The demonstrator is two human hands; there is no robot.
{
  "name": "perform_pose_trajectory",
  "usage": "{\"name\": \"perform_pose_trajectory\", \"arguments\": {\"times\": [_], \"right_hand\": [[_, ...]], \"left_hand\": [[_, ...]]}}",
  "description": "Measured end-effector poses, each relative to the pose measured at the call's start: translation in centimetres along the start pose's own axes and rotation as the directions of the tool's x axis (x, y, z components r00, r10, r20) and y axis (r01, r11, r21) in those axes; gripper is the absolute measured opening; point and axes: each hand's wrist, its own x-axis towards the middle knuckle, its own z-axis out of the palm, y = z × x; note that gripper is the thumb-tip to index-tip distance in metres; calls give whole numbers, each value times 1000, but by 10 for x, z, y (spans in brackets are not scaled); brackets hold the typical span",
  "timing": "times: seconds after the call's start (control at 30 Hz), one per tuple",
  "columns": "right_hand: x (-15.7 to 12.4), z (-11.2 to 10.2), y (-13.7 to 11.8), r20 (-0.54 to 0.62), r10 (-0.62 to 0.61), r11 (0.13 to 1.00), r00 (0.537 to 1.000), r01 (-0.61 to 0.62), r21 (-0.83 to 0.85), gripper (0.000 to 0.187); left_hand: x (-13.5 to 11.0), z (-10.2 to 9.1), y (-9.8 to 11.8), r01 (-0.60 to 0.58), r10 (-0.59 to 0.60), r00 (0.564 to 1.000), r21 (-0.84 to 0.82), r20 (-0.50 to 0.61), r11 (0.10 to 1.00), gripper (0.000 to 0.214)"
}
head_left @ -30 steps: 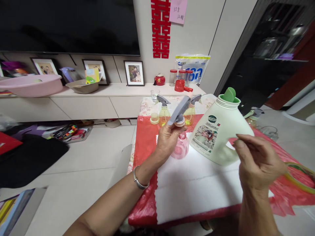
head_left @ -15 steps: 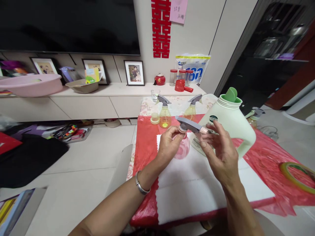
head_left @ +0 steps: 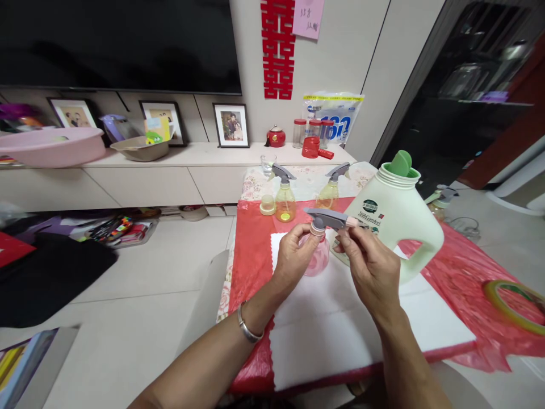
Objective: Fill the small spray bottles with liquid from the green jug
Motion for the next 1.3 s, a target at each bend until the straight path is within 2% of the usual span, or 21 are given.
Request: {"name": "perform_pose_trajectory", "arguments": {"times": [0.1,0.2,0.4,0.63,0.83,0.93,1.1,1.3], "right_hand": [[1,3,3,-21,-6,1000,1000,5,-25,17],[1,4,6,-26,-10,999,1000,9,-34,17],[1,4,7,-2,-19,999,1000,19,-47,17],[-1,2,5,25,-36,998,999,37,-46,12],[0,0,4,39,-22,998,999,24,-63,15],[-1,0,5,59,17,999,998,-15,-33,20],[-4,3,7,56,78,997,995,-80,19,20],[-6,1,8,121,232,946,965,-252,201,26]], "left_hand": [[-1,3,-5,-15,13,1000,-76,-27,997,29],[1,4,-13,-84,82,996,-97,-29,992,41],[0,-2,-24,-128,128,992,1,10,992,34],[-2,-1,-20,-100,100,995,25,12,995,34],[1,4,-16,-86,86,996,6,-21,996,27],[1,5,-16,-89,91,995,48,-41,995,26],[-1,4,-18,-181,193,979,164,-64,970,22],[-5,4,-21,-133,147,987,181,-67,974,26]]}}
